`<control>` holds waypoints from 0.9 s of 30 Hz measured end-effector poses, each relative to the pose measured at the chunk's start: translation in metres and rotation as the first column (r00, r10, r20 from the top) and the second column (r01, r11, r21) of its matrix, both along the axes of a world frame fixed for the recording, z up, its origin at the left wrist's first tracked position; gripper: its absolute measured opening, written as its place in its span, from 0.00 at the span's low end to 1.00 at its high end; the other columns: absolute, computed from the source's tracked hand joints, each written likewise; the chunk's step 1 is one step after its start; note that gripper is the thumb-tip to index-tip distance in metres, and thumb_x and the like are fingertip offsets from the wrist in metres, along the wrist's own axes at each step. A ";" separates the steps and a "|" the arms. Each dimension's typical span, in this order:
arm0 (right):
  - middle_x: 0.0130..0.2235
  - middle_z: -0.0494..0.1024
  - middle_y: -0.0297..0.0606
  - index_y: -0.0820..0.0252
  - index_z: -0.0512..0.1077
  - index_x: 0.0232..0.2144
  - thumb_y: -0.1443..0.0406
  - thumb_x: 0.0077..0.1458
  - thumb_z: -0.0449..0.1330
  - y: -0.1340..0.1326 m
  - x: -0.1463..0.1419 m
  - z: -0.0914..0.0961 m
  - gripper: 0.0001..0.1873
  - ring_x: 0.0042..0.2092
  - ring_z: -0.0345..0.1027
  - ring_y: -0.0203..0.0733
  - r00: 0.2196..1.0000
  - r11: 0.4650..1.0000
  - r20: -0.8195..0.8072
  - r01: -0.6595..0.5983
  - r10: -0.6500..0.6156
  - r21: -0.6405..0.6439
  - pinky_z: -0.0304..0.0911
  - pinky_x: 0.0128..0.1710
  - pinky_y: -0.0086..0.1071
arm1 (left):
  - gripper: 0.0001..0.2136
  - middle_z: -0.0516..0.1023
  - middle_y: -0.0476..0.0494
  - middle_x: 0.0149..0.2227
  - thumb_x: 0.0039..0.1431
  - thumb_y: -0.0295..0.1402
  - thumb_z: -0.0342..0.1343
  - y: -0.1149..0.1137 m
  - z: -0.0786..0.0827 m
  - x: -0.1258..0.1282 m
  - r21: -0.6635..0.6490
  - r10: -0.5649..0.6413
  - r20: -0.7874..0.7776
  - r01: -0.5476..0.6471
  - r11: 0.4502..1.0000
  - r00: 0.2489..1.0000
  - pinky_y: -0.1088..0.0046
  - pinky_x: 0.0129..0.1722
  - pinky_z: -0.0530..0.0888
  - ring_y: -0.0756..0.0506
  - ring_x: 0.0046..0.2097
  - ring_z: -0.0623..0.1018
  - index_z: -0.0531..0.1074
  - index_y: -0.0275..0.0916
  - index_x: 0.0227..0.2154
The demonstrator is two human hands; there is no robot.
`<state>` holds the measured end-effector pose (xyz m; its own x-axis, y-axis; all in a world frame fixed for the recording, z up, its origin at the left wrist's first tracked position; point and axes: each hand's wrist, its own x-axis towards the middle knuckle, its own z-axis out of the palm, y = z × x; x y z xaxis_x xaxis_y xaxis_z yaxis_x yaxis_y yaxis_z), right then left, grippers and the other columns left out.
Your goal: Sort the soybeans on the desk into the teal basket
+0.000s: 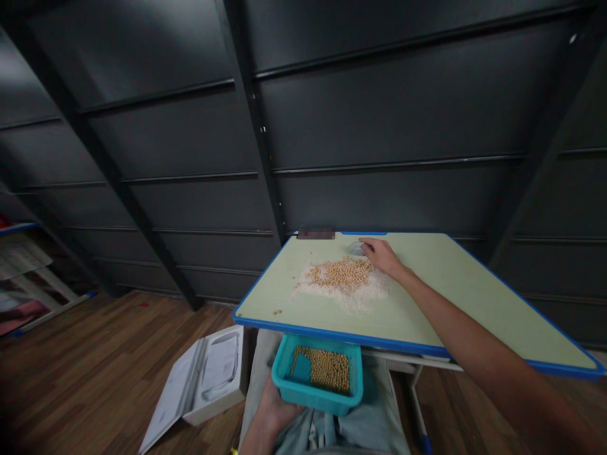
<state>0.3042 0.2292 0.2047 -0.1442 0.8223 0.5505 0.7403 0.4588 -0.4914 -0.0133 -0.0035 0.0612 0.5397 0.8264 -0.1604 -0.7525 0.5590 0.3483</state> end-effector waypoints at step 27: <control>0.50 0.86 0.47 0.59 0.82 0.48 0.71 0.61 0.58 -0.010 -0.029 -0.006 0.17 0.48 0.82 0.49 0.970 0.978 -0.183 -0.183 0.162 -0.099 0.75 0.54 0.46 | 0.15 0.88 0.37 0.47 0.62 0.39 0.57 -0.004 0.016 0.001 -0.019 0.013 -0.054 -0.014 1.000 0.998 0.49 0.65 0.70 0.32 0.62 0.78 0.84 0.37 0.44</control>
